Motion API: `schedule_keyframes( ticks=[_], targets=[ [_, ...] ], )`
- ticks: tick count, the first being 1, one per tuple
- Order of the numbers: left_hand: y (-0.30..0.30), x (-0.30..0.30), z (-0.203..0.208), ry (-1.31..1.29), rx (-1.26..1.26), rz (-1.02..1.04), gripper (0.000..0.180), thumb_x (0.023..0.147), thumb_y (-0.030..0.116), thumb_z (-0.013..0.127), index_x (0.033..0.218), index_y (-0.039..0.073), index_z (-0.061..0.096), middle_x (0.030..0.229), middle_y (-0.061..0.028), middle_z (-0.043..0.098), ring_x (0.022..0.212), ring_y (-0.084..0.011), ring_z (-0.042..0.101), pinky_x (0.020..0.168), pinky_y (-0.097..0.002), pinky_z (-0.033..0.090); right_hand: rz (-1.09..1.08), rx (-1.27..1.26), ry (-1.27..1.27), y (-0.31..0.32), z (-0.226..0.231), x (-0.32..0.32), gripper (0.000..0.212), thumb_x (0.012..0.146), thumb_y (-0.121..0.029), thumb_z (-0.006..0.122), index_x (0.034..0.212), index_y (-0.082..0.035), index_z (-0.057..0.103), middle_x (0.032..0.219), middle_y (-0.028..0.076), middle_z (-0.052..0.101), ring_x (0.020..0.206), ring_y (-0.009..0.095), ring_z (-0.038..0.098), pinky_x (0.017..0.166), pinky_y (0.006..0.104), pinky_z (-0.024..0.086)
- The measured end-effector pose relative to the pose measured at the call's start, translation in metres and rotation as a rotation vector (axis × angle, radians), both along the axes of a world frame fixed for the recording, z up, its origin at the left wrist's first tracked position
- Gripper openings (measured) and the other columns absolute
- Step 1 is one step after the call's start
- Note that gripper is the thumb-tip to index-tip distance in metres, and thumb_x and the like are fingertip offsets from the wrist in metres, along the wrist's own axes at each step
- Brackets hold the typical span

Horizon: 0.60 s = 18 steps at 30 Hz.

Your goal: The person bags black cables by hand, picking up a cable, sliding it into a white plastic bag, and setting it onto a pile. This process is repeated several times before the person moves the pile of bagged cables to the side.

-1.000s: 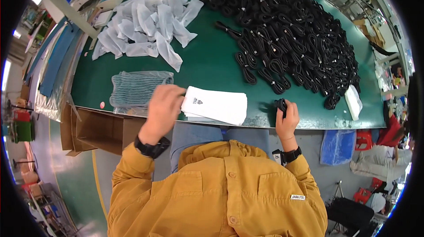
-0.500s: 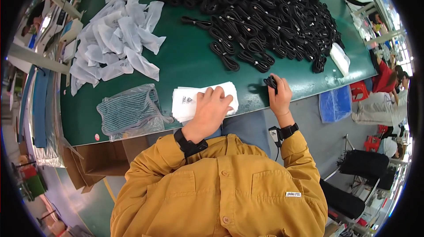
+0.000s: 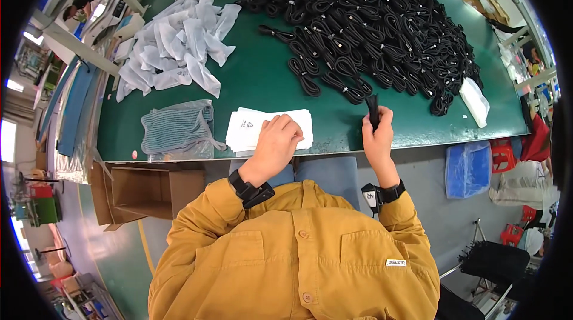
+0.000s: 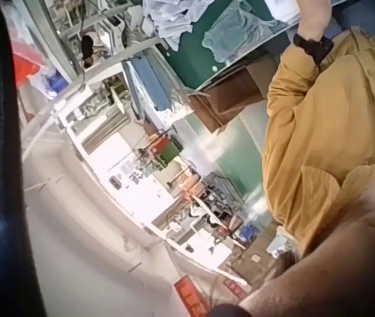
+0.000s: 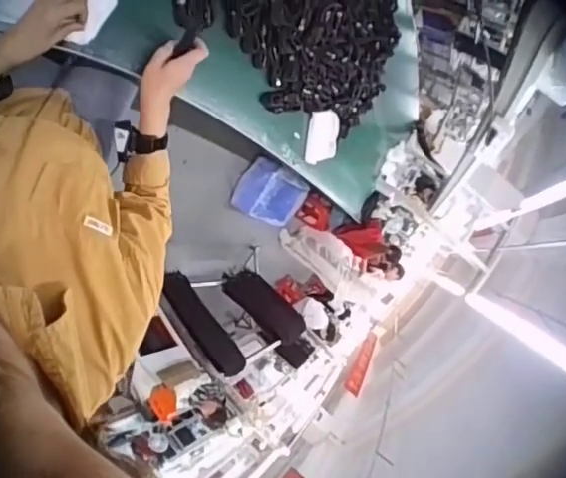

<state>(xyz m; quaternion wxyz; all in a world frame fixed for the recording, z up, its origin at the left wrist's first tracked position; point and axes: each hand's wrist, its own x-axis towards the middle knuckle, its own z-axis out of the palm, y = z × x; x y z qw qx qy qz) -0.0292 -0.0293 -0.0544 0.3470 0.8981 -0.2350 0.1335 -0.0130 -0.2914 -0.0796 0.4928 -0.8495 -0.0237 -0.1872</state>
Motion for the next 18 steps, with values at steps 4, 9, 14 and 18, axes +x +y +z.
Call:
schedule_keyframes(
  ticks=[4, 9, 14, 18],
  targets=[
    [0.001, 0.001, -0.001, 0.070, -0.090, 0.021, 0.008, 0.080, 0.004, 0.070, 0.085, 0.003, 0.064, 0.081, -0.0077, 0.059, 0.078, -0.0282, 0.058, 0.069, -0.0373, 0.045, 0.155, 0.037, -0.011, 0.018, 0.018, -0.008, 0.026, 0.091, -0.003, 0.062, 0.116, 0.001, 0.059, 0.089, 0.012, 0.062, 0.070, 0.022, 0.058, 0.067, 0.0271, 0.048],
    [-0.001, 0.004, 0.007, 0.257, -0.233, 0.137, 0.007, 0.084, 0.004, 0.067, 0.088, -0.001, 0.064, 0.076, -0.0100, 0.061, 0.074, -0.0231, 0.060, 0.068, -0.0325, 0.048, 0.359, -0.149, -0.087, 0.039, 0.048, -0.015, 0.036, 0.086, -0.002, 0.067, 0.122, -0.004, 0.061, 0.084, 0.012, 0.058, 0.067, 0.024, 0.057, 0.061, 0.0303, 0.048],
    [-0.001, 0.005, 0.003, 0.360, -0.400, 0.215, 0.006, 0.088, 0.003, 0.066, 0.090, -0.001, 0.063, 0.078, -0.0111, 0.061, 0.074, -0.0160, 0.058, 0.068, -0.0276, 0.047, 0.421, -0.386, -0.068, 0.040, 0.052, -0.017, 0.040, 0.083, -0.003, 0.070, 0.122, -0.008, 0.062, 0.082, 0.011, 0.056, 0.069, 0.026, 0.058, 0.058, 0.0350, 0.048],
    [-0.003, 0.005, 0.006, 0.336, -0.463, 0.218, 0.007, 0.087, 0.003, 0.066, 0.089, -0.002, 0.060, 0.081, -0.0127, 0.060, 0.073, -0.0209, 0.059, 0.067, -0.0294, 0.047, 0.453, -0.618, -0.185, 0.040, 0.050, -0.017, 0.041, 0.080, -0.002, 0.070, 0.121, -0.009, 0.064, 0.082, 0.010, 0.055, 0.068, 0.028, 0.059, 0.057, 0.0390, 0.048]
  ],
)
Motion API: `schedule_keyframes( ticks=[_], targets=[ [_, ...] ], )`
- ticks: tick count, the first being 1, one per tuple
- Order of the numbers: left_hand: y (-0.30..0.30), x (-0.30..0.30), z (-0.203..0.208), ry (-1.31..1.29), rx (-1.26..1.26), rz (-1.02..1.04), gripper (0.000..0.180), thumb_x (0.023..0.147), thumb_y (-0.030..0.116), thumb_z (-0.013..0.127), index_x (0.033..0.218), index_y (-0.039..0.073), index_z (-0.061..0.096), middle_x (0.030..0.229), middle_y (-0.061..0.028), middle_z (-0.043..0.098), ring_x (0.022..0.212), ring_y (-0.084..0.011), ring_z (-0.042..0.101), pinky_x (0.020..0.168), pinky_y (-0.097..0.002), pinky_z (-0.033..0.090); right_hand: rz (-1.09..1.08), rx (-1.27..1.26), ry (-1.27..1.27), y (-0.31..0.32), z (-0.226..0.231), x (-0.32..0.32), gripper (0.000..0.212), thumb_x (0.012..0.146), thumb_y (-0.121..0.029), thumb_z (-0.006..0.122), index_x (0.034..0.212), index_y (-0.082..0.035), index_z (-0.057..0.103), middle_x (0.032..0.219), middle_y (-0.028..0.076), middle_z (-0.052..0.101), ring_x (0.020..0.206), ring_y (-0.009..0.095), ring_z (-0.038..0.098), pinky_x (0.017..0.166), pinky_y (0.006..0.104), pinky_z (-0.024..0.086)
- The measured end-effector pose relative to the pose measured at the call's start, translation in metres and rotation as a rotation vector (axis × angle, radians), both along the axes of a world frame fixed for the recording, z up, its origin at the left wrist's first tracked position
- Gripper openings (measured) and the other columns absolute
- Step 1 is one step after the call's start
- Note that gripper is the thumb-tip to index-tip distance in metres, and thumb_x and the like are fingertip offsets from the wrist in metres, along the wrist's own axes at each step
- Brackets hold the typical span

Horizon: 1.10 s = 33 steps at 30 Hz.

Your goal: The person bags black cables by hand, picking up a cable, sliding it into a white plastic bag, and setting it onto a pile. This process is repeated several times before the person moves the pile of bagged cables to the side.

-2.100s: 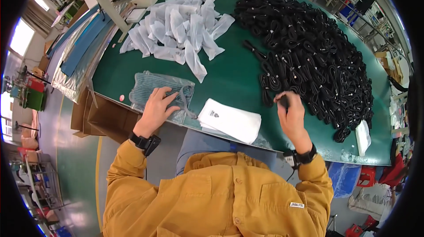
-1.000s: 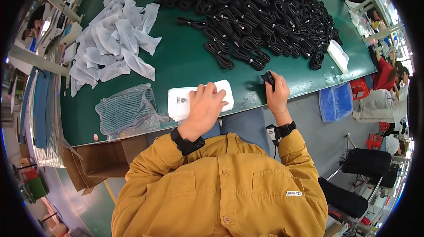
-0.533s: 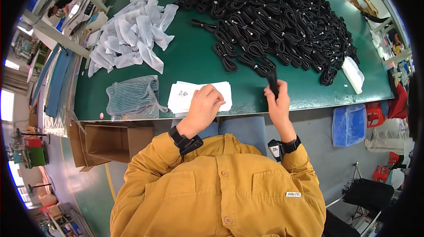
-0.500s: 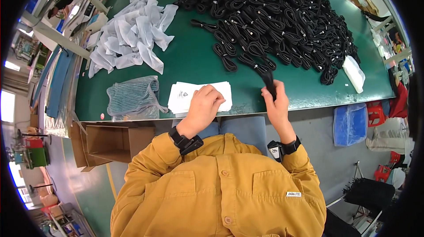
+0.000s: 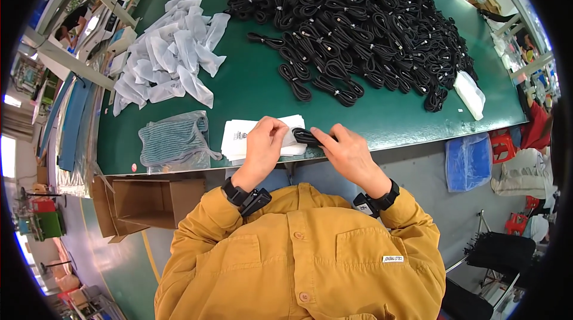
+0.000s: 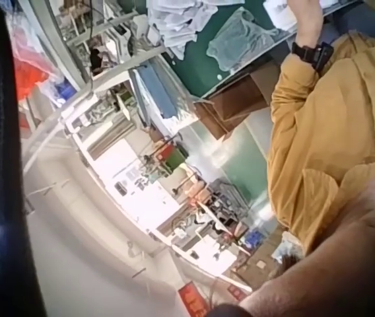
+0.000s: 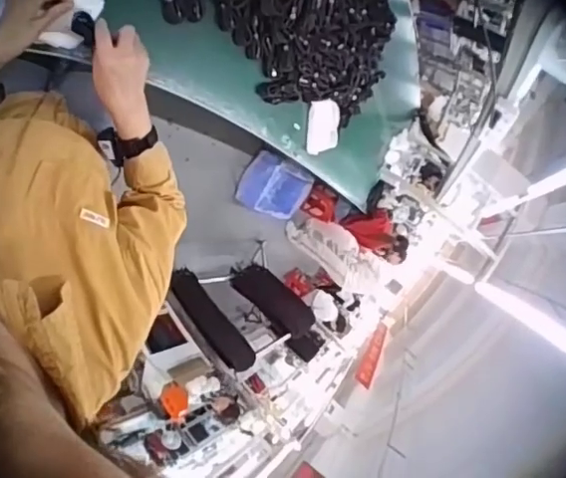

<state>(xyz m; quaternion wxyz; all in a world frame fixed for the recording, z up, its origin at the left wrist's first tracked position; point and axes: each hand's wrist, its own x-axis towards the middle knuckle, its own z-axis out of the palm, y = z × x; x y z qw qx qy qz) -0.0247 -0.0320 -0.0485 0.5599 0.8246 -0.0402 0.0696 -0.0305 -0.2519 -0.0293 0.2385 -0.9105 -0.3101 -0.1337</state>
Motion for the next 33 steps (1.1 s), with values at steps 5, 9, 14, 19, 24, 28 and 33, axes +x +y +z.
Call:
schedule_keyframes(
  ticks=[5, 9, 14, 19, 24, 28, 33],
  targets=[
    [-0.009, 0.004, 0.003, -0.378, 0.213, -0.168, 0.008, 0.085, 0.003, 0.064, 0.087, 0.001, 0.056, 0.087, -0.0144, 0.057, 0.079, -0.0337, 0.055, 0.071, -0.0404, 0.046, -0.013, 0.077, 0.157, -0.007, 0.013, -0.003, 0.032, 0.081, -0.012, 0.073, 0.113, -0.010, 0.066, 0.083, 0.009, 0.058, 0.067, 0.024, 0.062, 0.060, 0.0350, 0.051],
    [0.000, 0.002, 0.004, -0.588, 0.370, -0.292, 0.011, 0.080, 0.001, 0.063, 0.087, 0.004, 0.055, 0.089, -0.0153, 0.056, 0.085, -0.0362, 0.052, 0.078, -0.0459, 0.042, -0.103, 0.470, 0.713, 0.018, -0.014, 0.009, 0.024, 0.084, -0.023, 0.072, 0.093, -0.004, 0.059, 0.086, 0.016, 0.063, 0.078, 0.032, 0.065, 0.069, 0.0405, 0.052],
    [0.009, 0.020, 0.028, -0.443, 0.163, -0.238, 0.006, 0.086, 0.000, 0.059, 0.088, 0.002, 0.053, 0.092, -0.0110, 0.057, 0.080, -0.0238, 0.055, 0.070, -0.0332, 0.044, 0.152, 0.576, 0.069, 0.040, 0.007, 0.015, 0.019, 0.083, -0.007, 0.068, 0.099, -0.003, 0.059, 0.102, 0.015, 0.051, 0.084, 0.031, 0.057, 0.073, 0.0380, 0.048],
    [0.028, 0.054, 0.042, -0.022, -0.308, -0.224, 0.013, 0.097, 0.015, 0.055, 0.099, 0.002, 0.059, 0.099, -0.0045, 0.059, 0.086, -0.0130, 0.056, 0.068, -0.0243, 0.045, 0.134, 0.891, 0.315, 0.043, 0.036, 0.024, 0.028, 0.079, -0.003, 0.069, 0.104, -0.004, 0.057, 0.103, 0.014, 0.049, 0.089, 0.028, 0.055, 0.077, 0.0389, 0.047],
    [0.121, 0.143, 0.030, -0.286, -0.026, 0.035, 0.028, 0.100, 0.020, 0.051, 0.117, -0.001, 0.059, 0.108, -0.0059, 0.060, 0.097, -0.0153, 0.058, 0.087, -0.0275, 0.047, -0.207, 0.319, -0.316, 0.021, 0.002, 0.071, 0.024, 0.078, -0.007, 0.069, 0.098, -0.005, 0.057, 0.100, 0.014, 0.049, 0.086, 0.026, 0.053, 0.073, 0.0390, 0.045],
    [0.098, 0.110, 0.067, -0.686, 0.239, 0.243, 0.026, 0.098, 0.016, 0.053, 0.117, -0.001, 0.058, 0.106, -0.0062, 0.061, 0.099, -0.0183, 0.059, 0.090, -0.0313, 0.046, -0.509, -0.215, -0.282, -0.004, -0.042, 0.080, 0.022, 0.077, -0.010, 0.068, 0.093, -0.004, 0.055, 0.097, 0.013, 0.050, 0.084, 0.028, 0.052, 0.070, 0.0395, 0.043],
    [0.017, 0.007, 0.031, -0.144, 0.369, -0.406, 0.023, 0.075, -0.004, 0.068, 0.096, 0.002, 0.060, 0.093, -0.0114, 0.056, 0.085, -0.0280, 0.057, 0.076, -0.0366, 0.046, -0.449, -0.052, -0.313, -0.015, -0.052, 0.074, 0.021, 0.076, -0.014, 0.067, 0.090, -0.003, 0.056, 0.092, 0.010, 0.051, 0.084, 0.028, 0.051, 0.069, 0.0374, 0.044]
  ],
)
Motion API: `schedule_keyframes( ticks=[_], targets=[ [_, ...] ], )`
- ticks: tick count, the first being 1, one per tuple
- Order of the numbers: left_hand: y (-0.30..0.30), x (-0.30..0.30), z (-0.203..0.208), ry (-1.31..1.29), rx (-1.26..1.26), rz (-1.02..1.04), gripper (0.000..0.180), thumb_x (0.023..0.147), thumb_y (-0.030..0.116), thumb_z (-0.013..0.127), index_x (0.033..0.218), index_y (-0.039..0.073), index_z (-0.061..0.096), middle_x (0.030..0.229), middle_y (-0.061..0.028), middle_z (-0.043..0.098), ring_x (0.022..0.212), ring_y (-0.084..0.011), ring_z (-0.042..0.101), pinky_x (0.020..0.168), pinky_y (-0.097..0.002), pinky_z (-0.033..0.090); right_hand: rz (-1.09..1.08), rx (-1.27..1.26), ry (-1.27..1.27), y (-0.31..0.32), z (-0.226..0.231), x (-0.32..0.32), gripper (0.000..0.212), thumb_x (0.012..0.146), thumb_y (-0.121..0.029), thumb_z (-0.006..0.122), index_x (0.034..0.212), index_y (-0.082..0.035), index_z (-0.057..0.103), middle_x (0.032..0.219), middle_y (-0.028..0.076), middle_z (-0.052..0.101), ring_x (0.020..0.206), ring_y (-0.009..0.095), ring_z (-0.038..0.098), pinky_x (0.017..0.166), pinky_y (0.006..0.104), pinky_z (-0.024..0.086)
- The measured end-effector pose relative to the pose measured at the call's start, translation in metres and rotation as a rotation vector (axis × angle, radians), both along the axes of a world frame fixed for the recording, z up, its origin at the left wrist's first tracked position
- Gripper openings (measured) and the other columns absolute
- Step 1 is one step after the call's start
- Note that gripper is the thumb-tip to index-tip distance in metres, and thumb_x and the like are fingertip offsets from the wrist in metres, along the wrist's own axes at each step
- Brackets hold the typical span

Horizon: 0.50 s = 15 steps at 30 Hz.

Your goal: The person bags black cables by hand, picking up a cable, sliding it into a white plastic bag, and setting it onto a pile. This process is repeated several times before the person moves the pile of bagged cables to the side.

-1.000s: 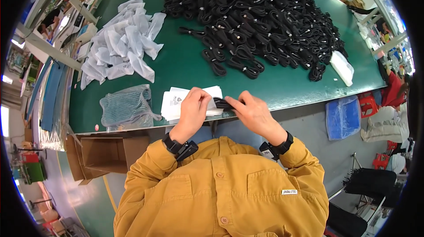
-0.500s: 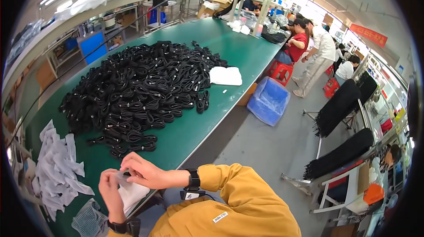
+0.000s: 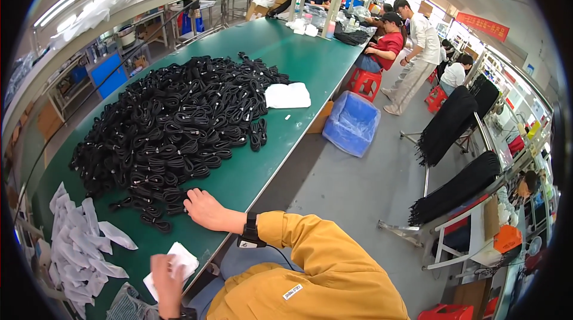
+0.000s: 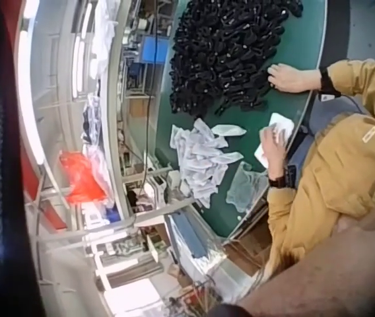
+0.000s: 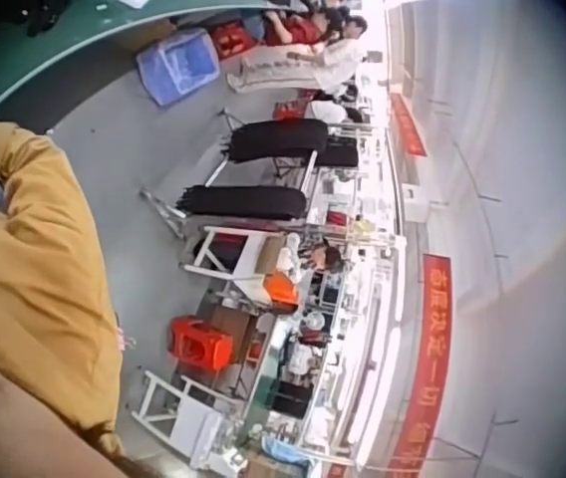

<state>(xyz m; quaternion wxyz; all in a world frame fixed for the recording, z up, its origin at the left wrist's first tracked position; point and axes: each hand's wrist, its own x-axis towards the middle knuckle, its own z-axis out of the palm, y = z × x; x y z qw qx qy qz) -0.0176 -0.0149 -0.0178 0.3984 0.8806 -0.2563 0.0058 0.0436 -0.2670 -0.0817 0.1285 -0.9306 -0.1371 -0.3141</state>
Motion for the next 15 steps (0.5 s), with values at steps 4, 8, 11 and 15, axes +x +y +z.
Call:
schedule_keyframes(
  ticks=[4, 8, 11, 15],
  targets=[
    [-0.007, -0.004, -0.028, -0.199, 0.073, -0.050, 0.022, 0.072, -0.003, 0.070, 0.089, 0.002, 0.058, 0.088, -0.0146, 0.053, 0.082, -0.0334, 0.054, 0.075, -0.0402, 0.044, 0.039, -0.084, 0.095, 0.004, -0.005, -0.004, 0.016, 0.077, -0.012, 0.065, 0.087, -0.002, 0.057, 0.084, 0.012, 0.053, 0.081, 0.031, 0.054, 0.067, 0.0413, 0.047],
    [-0.009, -0.001, -0.034, -0.099, 0.024, -0.030, 0.019, 0.074, -0.002, 0.069, 0.086, 0.002, 0.055, 0.085, -0.0148, 0.052, 0.083, -0.0360, 0.053, 0.074, -0.0429, 0.042, 0.115, 0.311, 0.284, 0.005, 0.005, -0.009, 0.015, 0.078, -0.010, 0.063, 0.087, 0.001, 0.058, 0.084, 0.017, 0.058, 0.082, 0.036, 0.060, 0.070, 0.0454, 0.050],
    [-0.005, 0.000, -0.039, -0.094, 0.043, 0.021, 0.015, 0.076, 0.000, 0.066, 0.086, 0.002, 0.055, 0.085, -0.0146, 0.052, 0.082, -0.0359, 0.053, 0.073, -0.0434, 0.041, 0.142, 0.530, 0.374, 0.013, 0.009, -0.023, 0.019, 0.080, -0.009, 0.060, 0.095, 0.003, 0.059, 0.091, 0.020, 0.063, 0.085, 0.038, 0.063, 0.076, 0.0469, 0.051],
    [-0.003, -0.010, -0.037, -0.211, 0.139, 0.088, 0.008, 0.079, 0.002, 0.061, 0.085, 0.002, 0.056, 0.085, -0.0153, 0.053, 0.082, -0.0363, 0.053, 0.073, -0.0454, 0.041, 0.197, 0.503, 0.304, 0.017, 0.006, -0.036, 0.019, 0.081, -0.009, 0.060, 0.097, 0.000, 0.065, 0.095, 0.018, 0.066, 0.089, 0.036, 0.064, 0.078, 0.0441, 0.053]
  ],
)
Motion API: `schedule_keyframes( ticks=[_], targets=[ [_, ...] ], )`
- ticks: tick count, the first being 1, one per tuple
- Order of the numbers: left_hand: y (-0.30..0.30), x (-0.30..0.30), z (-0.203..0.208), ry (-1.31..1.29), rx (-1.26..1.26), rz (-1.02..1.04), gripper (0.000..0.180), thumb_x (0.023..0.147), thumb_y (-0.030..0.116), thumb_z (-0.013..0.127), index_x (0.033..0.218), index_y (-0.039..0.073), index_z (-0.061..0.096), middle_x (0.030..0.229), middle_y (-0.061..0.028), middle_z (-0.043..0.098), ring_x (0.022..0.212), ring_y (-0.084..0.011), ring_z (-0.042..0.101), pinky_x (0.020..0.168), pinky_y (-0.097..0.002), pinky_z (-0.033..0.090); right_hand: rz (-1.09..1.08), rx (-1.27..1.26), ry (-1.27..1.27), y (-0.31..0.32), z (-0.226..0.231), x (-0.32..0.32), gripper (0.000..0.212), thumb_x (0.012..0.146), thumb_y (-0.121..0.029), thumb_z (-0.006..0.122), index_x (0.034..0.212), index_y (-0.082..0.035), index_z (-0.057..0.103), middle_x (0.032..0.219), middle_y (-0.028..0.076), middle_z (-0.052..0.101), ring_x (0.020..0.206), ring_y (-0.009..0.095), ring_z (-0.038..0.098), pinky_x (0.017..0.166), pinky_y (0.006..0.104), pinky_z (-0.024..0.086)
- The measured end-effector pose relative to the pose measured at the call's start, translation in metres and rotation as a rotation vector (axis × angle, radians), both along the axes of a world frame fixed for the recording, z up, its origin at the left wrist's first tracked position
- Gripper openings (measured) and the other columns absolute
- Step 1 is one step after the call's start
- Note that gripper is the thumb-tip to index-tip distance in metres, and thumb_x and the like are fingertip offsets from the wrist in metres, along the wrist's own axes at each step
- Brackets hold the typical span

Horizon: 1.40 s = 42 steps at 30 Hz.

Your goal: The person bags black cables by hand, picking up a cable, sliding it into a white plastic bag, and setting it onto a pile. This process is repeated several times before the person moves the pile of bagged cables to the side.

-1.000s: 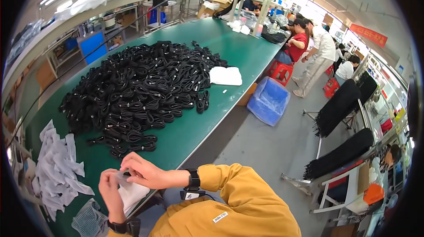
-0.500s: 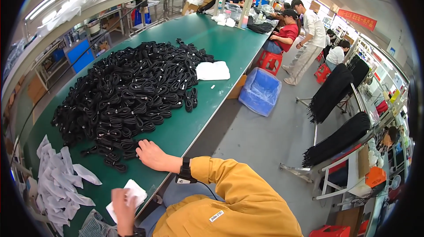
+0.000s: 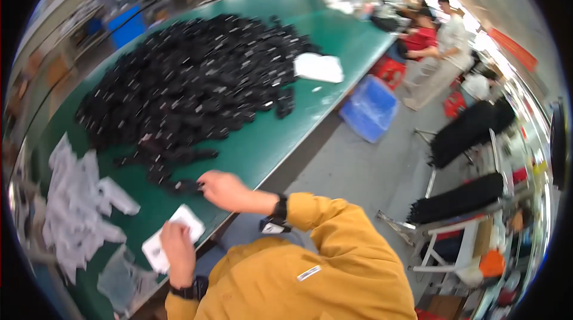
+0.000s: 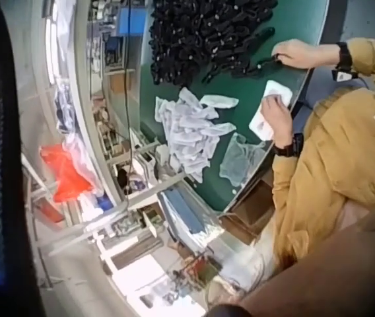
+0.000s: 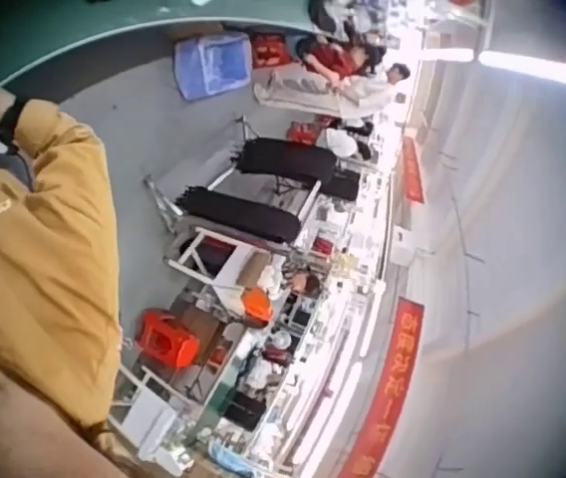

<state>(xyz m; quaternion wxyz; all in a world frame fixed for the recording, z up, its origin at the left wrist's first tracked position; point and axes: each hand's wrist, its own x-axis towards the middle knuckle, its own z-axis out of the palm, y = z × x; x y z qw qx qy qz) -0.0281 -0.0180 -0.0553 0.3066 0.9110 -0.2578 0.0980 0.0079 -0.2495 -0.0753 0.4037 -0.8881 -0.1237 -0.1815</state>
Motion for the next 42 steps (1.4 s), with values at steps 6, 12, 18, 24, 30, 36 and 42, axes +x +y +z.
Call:
schedule_keyframes(
  ticks=[6, 12, 18, 24, 30, 36, 42],
  targets=[
    [-0.015, 0.013, 0.002, -0.042, -0.085, -0.032, 0.014, 0.079, 0.003, 0.066, 0.093, 0.005, 0.066, 0.090, -0.0120, 0.057, 0.089, -0.0327, 0.057, 0.075, -0.0447, 0.044, -0.038, 0.118, 0.128, -0.028, 0.009, -0.009, 0.022, 0.092, -0.009, 0.054, 0.109, -0.002, 0.065, 0.084, 0.012, 0.068, 0.072, 0.021, 0.066, 0.066, 0.0333, 0.053],
    [-0.006, -0.001, 0.003, -0.022, -0.076, 0.079, 0.017, 0.078, 0.008, 0.073, 0.094, 0.009, 0.069, 0.091, -0.0044, 0.059, 0.087, -0.0237, 0.057, 0.074, -0.0381, 0.041, 0.036, 0.288, 0.319, -0.013, 0.018, -0.009, 0.025, 0.097, -0.009, 0.049, 0.116, 0.000, 0.062, 0.078, 0.004, 0.065, 0.066, 0.009, 0.057, 0.061, 0.0232, 0.046],
    [0.003, -0.004, 0.004, -0.049, -0.100, 0.034, 0.017, 0.076, 0.009, 0.075, 0.092, 0.010, 0.069, 0.089, -0.0025, 0.059, 0.083, -0.0222, 0.057, 0.073, -0.0357, 0.038, 0.102, 0.237, 0.244, -0.002, 0.021, -0.016, 0.024, 0.097, -0.005, 0.049, 0.115, 0.002, 0.062, 0.083, 0.007, 0.064, 0.066, 0.012, 0.057, 0.062, 0.0267, 0.047],
    [0.001, 0.000, -0.001, 0.030, -0.215, 0.063, 0.013, 0.077, 0.004, 0.074, 0.088, 0.007, 0.067, 0.084, -0.0042, 0.060, 0.079, -0.0221, 0.058, 0.071, -0.0331, 0.044, 0.182, 0.119, 0.147, -0.002, 0.027, -0.025, 0.023, 0.093, -0.001, 0.050, 0.113, 0.003, 0.061, 0.086, 0.012, 0.061, 0.067, 0.019, 0.058, 0.062, 0.0307, 0.048],
    [0.000, 0.002, 0.007, 0.351, -0.476, 0.161, 0.009, 0.081, -0.001, 0.071, 0.084, 0.002, 0.063, 0.087, -0.0063, 0.063, 0.079, -0.0179, 0.061, 0.071, -0.0288, 0.050, 0.289, -0.012, 0.009, 0.002, 0.039, -0.035, 0.030, 0.084, 0.004, 0.057, 0.113, 0.001, 0.061, 0.083, 0.014, 0.056, 0.065, 0.029, 0.056, 0.060, 0.0353, 0.047],
    [0.003, 0.002, 0.007, 0.451, -0.697, 0.196, 0.007, 0.085, -0.001, 0.069, 0.085, 0.000, 0.062, 0.090, -0.0047, 0.065, 0.078, -0.0119, 0.060, 0.073, -0.0264, 0.050, 0.341, -0.201, -0.093, 0.003, 0.041, -0.038, 0.036, 0.077, 0.001, 0.064, 0.113, -0.003, 0.062, 0.084, 0.011, 0.056, 0.071, 0.030, 0.058, 0.060, 0.0386, 0.049],
    [0.008, -0.001, 0.013, 0.434, -0.407, 0.217, 0.007, 0.086, 0.000, 0.068, 0.090, 0.000, 0.062, 0.090, -0.0034, 0.064, 0.078, -0.0091, 0.058, 0.074, -0.0241, 0.049, 0.309, -0.234, -0.235, 0.006, 0.043, -0.035, 0.040, 0.075, 0.001, 0.066, 0.114, -0.004, 0.062, 0.083, 0.009, 0.053, 0.072, 0.028, 0.056, 0.062, 0.0380, 0.049]
  ],
)
